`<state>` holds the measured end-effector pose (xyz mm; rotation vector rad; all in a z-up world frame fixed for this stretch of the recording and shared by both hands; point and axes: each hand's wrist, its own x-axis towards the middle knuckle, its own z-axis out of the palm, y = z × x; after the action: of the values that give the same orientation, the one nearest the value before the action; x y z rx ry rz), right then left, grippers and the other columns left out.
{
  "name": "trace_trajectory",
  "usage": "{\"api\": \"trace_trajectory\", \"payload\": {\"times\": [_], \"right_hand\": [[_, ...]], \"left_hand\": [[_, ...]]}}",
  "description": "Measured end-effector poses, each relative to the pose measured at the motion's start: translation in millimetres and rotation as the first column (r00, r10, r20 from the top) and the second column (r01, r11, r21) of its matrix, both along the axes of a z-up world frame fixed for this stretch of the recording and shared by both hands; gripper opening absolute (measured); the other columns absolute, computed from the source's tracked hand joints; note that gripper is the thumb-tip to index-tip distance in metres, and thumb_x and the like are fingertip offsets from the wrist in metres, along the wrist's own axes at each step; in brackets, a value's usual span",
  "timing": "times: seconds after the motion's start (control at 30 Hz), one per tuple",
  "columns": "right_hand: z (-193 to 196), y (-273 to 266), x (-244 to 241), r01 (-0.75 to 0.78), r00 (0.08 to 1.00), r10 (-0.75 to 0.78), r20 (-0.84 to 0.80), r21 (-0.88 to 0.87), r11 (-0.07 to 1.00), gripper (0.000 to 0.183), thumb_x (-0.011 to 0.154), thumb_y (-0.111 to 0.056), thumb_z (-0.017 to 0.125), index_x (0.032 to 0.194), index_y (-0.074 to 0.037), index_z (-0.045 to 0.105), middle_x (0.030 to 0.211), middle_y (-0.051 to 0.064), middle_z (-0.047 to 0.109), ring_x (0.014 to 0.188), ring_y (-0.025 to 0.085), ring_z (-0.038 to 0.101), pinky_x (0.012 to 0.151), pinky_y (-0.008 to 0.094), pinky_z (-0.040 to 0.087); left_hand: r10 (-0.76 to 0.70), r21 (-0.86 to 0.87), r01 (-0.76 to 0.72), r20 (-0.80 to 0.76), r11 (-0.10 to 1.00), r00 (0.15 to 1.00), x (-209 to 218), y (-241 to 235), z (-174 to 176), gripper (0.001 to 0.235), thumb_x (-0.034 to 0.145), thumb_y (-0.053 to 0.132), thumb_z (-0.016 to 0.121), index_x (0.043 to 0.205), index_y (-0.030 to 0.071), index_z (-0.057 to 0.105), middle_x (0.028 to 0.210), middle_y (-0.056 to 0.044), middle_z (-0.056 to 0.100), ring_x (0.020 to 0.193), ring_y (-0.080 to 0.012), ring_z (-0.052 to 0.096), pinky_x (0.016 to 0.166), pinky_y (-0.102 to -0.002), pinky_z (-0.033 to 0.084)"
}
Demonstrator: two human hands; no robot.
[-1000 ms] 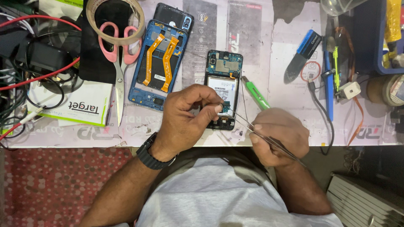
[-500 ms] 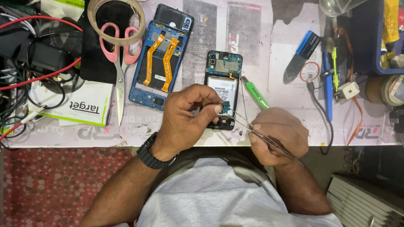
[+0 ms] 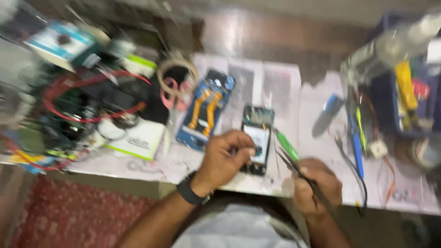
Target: The person uses a green utility knife and tweezers to remove a small component from a disassembled Samsung phone. They then handle a second phone, remove its case, and inspect the device while another person stands nearby.
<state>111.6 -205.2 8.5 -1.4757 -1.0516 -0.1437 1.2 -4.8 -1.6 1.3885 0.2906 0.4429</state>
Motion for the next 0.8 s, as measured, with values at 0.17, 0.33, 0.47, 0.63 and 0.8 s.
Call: {"api": "trace_trajectory", "payload": {"times": [0.17,0.33,0.47,0.63,0.8], "right_hand": [[14,19,-1,0.045,0.999,-0.044,0.009,-0.067,0.997,0.017,0.103,-0.009,0.059,0.117,-0.002,0.057,0.104,0.018,0.076,0.075,0.02,0.071,0.07,0.034,0.06],[30,13,5,0.401,0.846,-0.188,0.499,-0.362,0.841,0.03,0.085,-0.011,0.075,0.112,-0.006,0.064,0.094,0.013,0.07,0.088,0.031,0.066,0.089,0.046,0.044],[29,4,9,0.45,0.849,-0.171,0.499,-0.514,0.73,0.032,0.077,-0.016,0.081,0.105,-0.009,0.067,0.086,0.009,0.069,0.087,0.031,0.065,0.088,0.045,0.04],[17,-5,16,0.494,0.835,-0.192,0.515,-0.55,0.674,0.027,0.08,-0.01,0.078,0.105,-0.01,0.069,0.089,0.008,0.071,0.087,0.028,0.066,0.086,0.044,0.042],[21,-11,23,0.537,0.828,-0.268,0.492,-0.56,0.631,0.021,0.081,-0.011,0.08,0.1,-0.009,0.07,0.081,0.009,0.07,0.078,0.028,0.066,0.081,0.044,0.042]], "left_hand": [[0.004,-0.038,-0.005,-0.03,0.999,1.0,1,1,7,0.004,0.091,-0.001,0.069,0.094,0.001,0.067,0.078,0.0,0.068,0.068,-0.0052,0.062,0.06,-0.022,0.049],[0.02,-0.029,-0.021,-0.04,0.999,0.999,1,1,4,0.003,0.09,0.0,0.069,0.093,0.0,0.067,0.077,0.0,0.068,0.066,-0.0052,0.063,0.06,-0.022,0.05],[0.025,-0.013,-0.025,-0.035,1.0,0.999,1,-1,4,0.003,0.09,0.0,0.069,0.093,0.001,0.067,0.076,0.0,0.068,0.066,-0.005,0.063,0.06,-0.022,0.051],[0.029,-0.034,-0.031,-0.049,0.999,0.998,0,-1,6,0.003,0.091,0.0,0.068,0.092,0.001,0.067,0.077,0.001,0.068,0.067,-0.0049,0.063,0.06,-0.021,0.052],[0.037,-0.001,-0.037,-0.007,0.999,0.999,-1,-1,8,0.004,0.091,0.0,0.069,0.093,0.001,0.067,0.078,0.0,0.068,0.067,-0.005,0.063,0.061,-0.022,0.05]]}}
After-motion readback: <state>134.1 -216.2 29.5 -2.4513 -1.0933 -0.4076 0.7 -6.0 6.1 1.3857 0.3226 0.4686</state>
